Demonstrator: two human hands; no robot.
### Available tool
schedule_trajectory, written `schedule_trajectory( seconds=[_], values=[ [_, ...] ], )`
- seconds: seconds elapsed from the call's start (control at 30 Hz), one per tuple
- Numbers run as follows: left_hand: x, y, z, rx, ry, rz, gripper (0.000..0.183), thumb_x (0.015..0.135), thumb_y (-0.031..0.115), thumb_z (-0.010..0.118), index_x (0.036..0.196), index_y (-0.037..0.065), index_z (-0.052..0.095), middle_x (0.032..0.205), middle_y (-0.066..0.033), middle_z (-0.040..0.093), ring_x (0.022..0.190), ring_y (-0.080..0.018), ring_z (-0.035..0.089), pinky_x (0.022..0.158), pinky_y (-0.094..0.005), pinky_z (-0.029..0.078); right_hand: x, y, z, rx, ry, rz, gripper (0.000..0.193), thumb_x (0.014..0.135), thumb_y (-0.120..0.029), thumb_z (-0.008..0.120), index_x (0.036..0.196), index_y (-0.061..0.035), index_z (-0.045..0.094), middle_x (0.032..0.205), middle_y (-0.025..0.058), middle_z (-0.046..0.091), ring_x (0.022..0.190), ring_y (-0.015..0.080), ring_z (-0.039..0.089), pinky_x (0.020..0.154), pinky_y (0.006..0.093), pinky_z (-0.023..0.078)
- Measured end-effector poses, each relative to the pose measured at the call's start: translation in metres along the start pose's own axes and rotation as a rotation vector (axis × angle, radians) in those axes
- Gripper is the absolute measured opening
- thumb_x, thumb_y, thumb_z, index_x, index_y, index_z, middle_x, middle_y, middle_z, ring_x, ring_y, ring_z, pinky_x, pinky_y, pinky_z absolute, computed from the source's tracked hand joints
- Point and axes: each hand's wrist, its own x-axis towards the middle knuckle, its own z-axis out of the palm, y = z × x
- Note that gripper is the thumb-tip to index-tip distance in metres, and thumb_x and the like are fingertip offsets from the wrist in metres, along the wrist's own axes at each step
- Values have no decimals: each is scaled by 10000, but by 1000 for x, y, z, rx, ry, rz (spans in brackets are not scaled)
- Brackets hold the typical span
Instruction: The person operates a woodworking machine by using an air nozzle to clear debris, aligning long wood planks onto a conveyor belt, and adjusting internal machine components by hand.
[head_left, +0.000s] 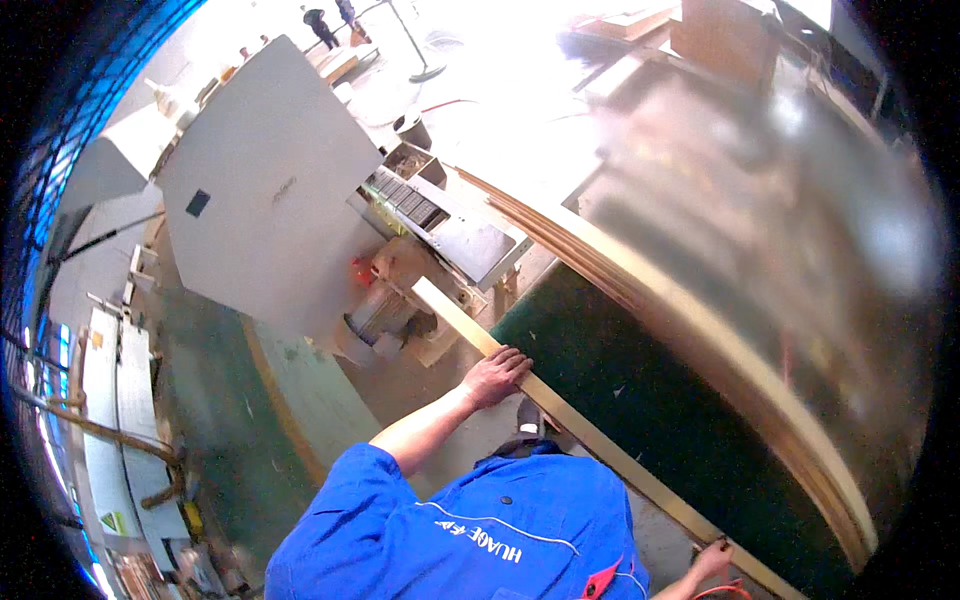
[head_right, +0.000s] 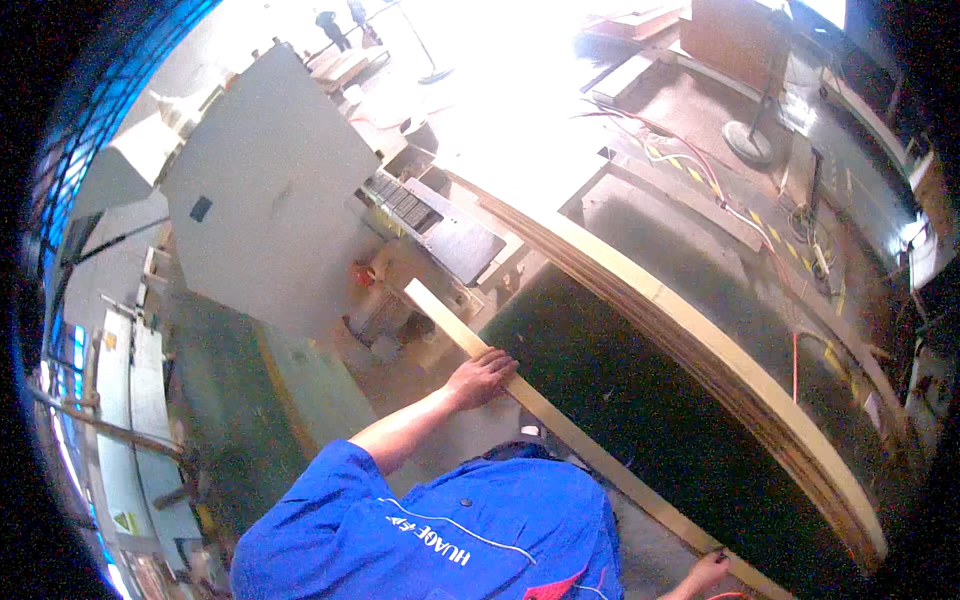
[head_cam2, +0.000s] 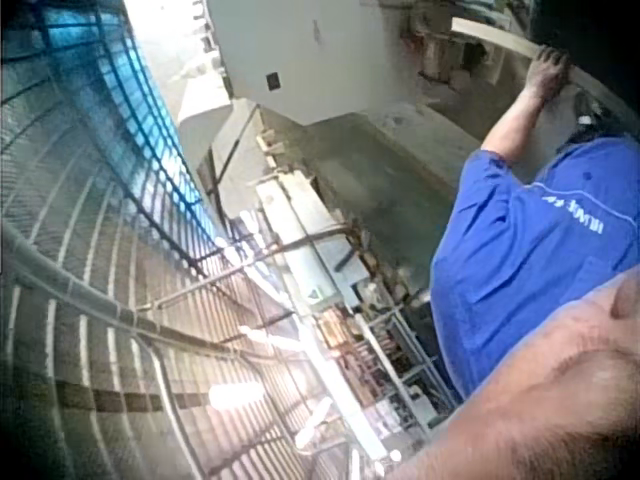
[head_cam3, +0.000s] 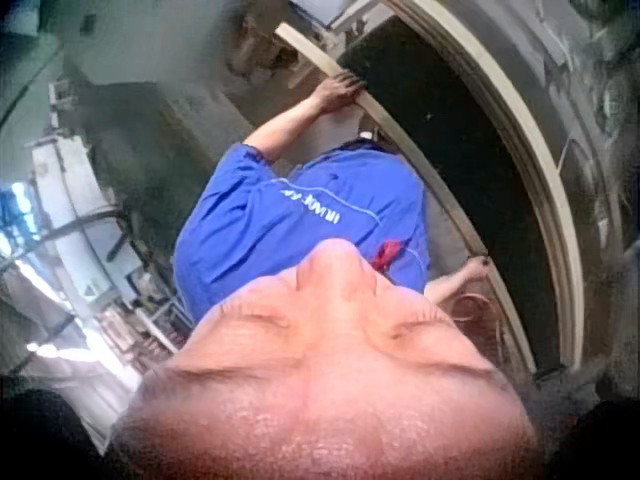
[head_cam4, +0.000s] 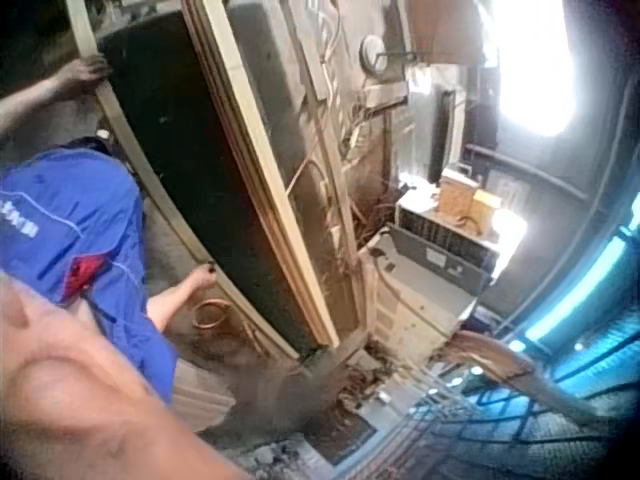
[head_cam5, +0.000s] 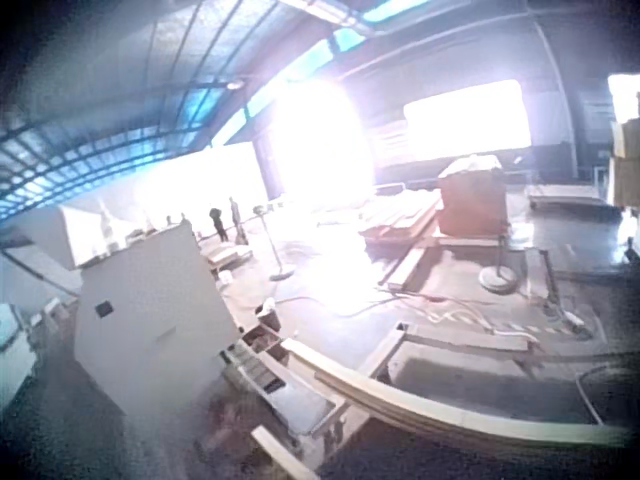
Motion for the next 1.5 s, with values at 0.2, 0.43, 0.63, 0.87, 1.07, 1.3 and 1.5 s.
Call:
schedule_trajectory(
  seconds=[0.2, 0.43, 0.63, 0.87, 1.07, 1.3, 1.5],
  values=[
    [-37, 11, 21, -73, 140, -495, 744, 830, 358, 696, 1422, -14, 445, 1492, -213, 413, 1432, -345, 333, 1214, -457, 213, -69, -116, 23, 68, 135, -322, 394, 917, -222, 662, 1221, -1, 544, 1179, 227, 620, 1075, 424, 585, 914, 484, 458],
    [-63, -18, 13, -289, 332, -625, 372, 853, 190, 665, 1201, 68, 618, 1195, -142, 637, 1169, -313, 575, 1002, -411, 453, -112, -171, 20, -5, 121, -526, 513, 874, -230, 702, 1284, 20, 523, 1234, 248, 588, 1121, 431, 548, 943, 503, 429],
    [-64, -26, 23, -667, 543, -1019, 101, 913, 130, 609, 955, 68, 677, 926, -96, 699, 873, -238, 660, 788, -356, 527, -116, -185, 20, 40, 121, -602, 445, 861, -185, 688, 1237, 6, 546, 1210, 212, 608, 1127, 407, 543, 971, 490, 398],
    [-66, -45, 27, -1314, 574, -1213, 138, 973, 131, 575, 949, 22, 657, 826, -37, 684, 739, -111, 635, 695, -268, 521, -122, -194, 34, 33, 117, -641, 429, 848, -156, 687, 1233, -20, 554, 1216, 198, 604, 1130, 405, 526, 988, 495, 383],
    [-66, -48, 14, -1192, 521, -1256, 103, 865, 124, 699, 890, 24, 699, 819, -41, 706, 733, -100, 639, 685, -261, 530, -139, -207, 31, 69, 38, -571, 409, 847, -134, 685, 1217, -12, 562, 1232, 206, 590, 1154, 406, 508, 1004, 483, 380],
    [-48, -31, -23, -1140, 452, -1157, 139, 813, 142, 761, 892, 37, 715, 834, -38, 719, 745, -102, 647, 686, -279, 536, -155, -231, 31, 78, 43, -567, 402, 837, -61, 687, 1209, 15, 554, 1224, 207, 585, 1172, 387, 514, 1023, 461, 388],
    [-24, -3, -45, -1366, 391, -1029, 169, 914, 171, 698, 976, 16, 720, 853, -30, 713, 778, -100, 632, 716, -270, 519, -154, -240, 39, 105, 3, -577, 444, 813, -130, 663, 1214, 18, 544, 1212, 203, 583, 1150, 396, 516, 1001, 489, 401]
  ],
)
